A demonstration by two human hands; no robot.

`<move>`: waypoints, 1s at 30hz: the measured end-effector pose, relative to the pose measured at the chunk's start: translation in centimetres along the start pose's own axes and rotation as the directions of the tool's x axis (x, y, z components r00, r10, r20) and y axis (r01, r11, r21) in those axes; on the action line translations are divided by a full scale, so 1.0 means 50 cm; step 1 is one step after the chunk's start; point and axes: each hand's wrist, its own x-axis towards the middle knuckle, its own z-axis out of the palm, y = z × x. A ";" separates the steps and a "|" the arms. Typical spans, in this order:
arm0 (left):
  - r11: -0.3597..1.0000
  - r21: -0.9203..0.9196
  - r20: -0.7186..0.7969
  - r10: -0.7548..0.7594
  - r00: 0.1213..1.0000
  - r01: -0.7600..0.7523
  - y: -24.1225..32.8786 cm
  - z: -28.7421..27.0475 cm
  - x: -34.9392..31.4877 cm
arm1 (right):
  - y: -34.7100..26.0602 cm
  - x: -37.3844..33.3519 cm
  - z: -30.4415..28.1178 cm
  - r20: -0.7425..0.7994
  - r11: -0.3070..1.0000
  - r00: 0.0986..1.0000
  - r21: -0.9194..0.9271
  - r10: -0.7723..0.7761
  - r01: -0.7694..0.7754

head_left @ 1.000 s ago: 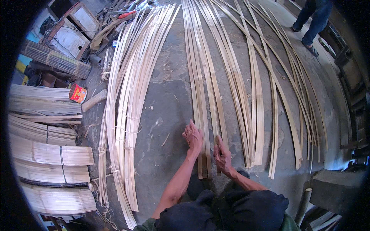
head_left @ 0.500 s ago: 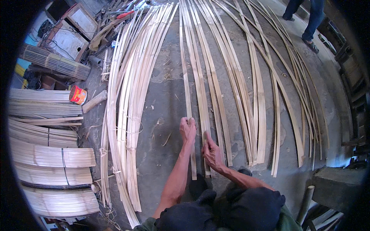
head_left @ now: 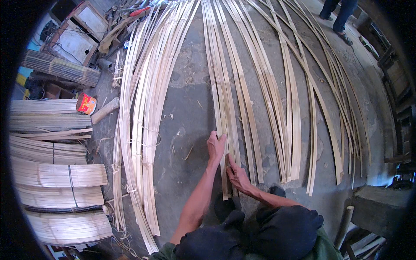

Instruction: The person sits on the floor and arranges long, thin wooden strips into a neat pile. They repeatedly pick up individual strips, align them with others, and place them back down to form a growing stack.

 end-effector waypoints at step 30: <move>0.942 0.332 0.197 -0.029 0.980 -0.039 -0.001 -0.008 -0.020 | 0.035 0.001 -0.115 -0.163 0.984 0.979 -0.147 -0.124 0.100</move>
